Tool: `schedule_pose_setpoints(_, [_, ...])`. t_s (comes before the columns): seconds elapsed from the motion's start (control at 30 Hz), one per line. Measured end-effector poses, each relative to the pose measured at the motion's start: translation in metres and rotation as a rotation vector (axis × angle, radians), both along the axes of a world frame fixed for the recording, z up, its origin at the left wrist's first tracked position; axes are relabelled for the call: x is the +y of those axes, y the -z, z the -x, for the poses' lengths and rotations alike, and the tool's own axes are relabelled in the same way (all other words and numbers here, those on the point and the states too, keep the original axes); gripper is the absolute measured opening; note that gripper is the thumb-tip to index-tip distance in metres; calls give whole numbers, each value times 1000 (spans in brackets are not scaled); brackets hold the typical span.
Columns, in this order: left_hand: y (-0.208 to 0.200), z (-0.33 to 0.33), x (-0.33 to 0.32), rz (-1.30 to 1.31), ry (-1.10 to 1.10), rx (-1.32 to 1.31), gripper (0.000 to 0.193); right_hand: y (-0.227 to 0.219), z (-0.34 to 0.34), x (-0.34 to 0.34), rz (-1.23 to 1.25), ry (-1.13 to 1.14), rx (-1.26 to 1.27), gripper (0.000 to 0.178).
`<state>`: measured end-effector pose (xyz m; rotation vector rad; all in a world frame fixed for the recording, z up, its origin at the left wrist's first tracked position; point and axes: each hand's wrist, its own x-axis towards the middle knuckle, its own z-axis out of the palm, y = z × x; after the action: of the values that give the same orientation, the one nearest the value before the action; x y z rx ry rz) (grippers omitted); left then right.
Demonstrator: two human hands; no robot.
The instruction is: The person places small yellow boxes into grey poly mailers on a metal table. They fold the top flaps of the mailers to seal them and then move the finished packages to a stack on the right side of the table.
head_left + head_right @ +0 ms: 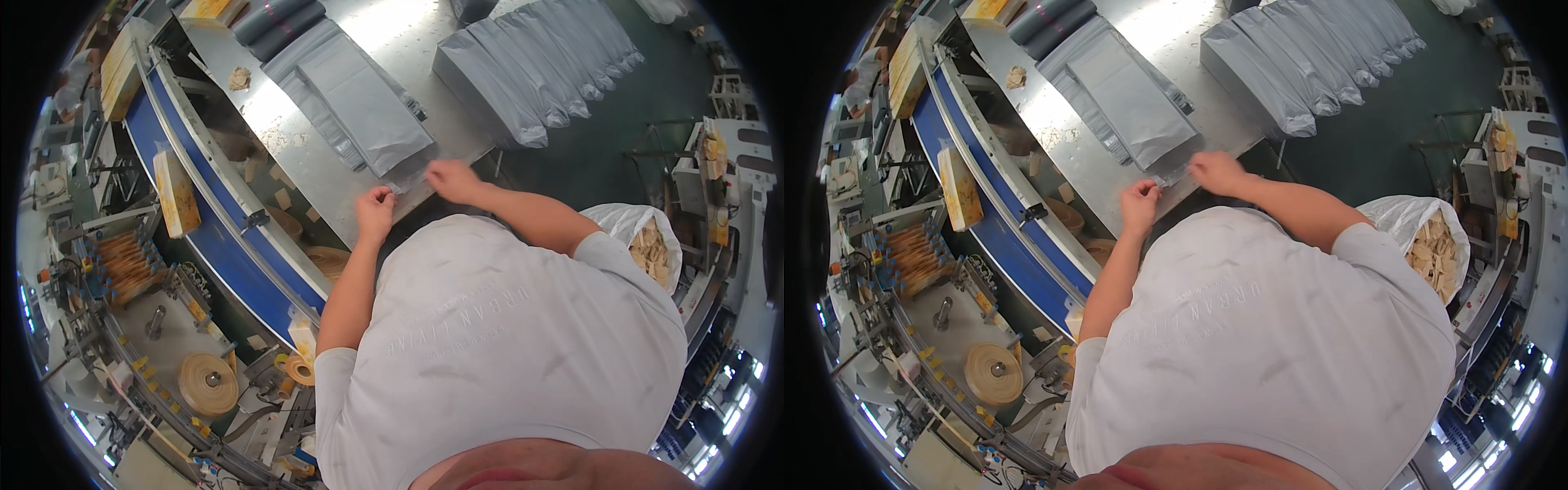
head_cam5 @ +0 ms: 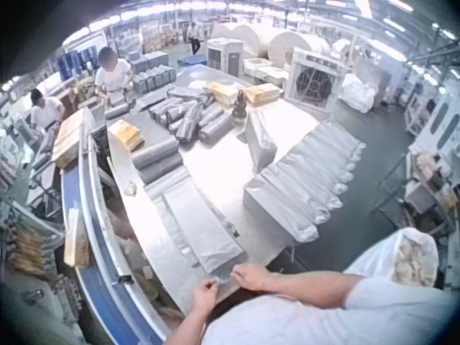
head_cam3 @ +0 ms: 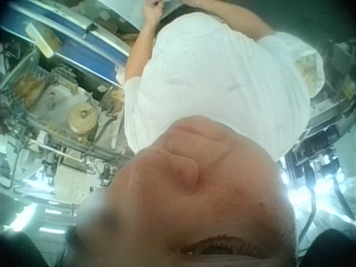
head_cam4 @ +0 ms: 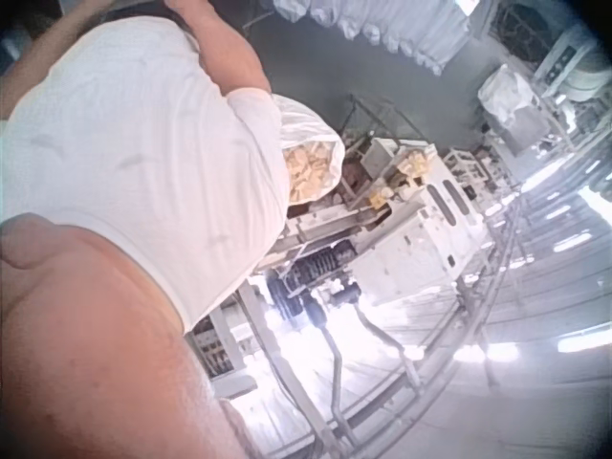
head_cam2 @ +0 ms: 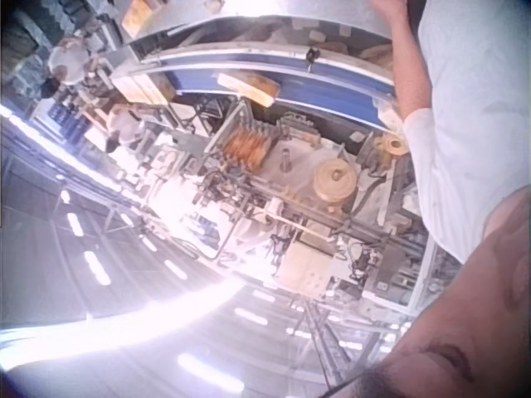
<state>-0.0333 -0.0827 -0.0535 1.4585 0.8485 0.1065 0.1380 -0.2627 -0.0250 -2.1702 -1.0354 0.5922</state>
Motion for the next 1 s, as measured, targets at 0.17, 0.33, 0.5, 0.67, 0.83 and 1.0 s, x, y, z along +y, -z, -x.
schedule_pose_setpoints(0.17, [-6,3,-7,176,-35,-6,10,16,-22,-138,277,122,33,15])
schedule_pose_setpoints(0.33, [3,-13,-18,197,-57,-63,10,-29,-5,-33,-107,-139,-46,18])
schedule_pose_setpoints(0.5, [-15,-27,-17,77,-16,-40,12,-10,-8,47,-226,-305,-104,17])
schedule_pose_setpoints(0.67, [-1,-15,-9,-57,12,19,13,-7,-4,36,-127,39,130,18])
schedule_pose_setpoints(0.83, [6,21,4,1,103,123,14,2,-20,-120,237,144,182,23])
schedule_pose_setpoints(1.0, [-36,36,22,-721,216,99,31,-7,-44,-246,1327,-660,-52,37])
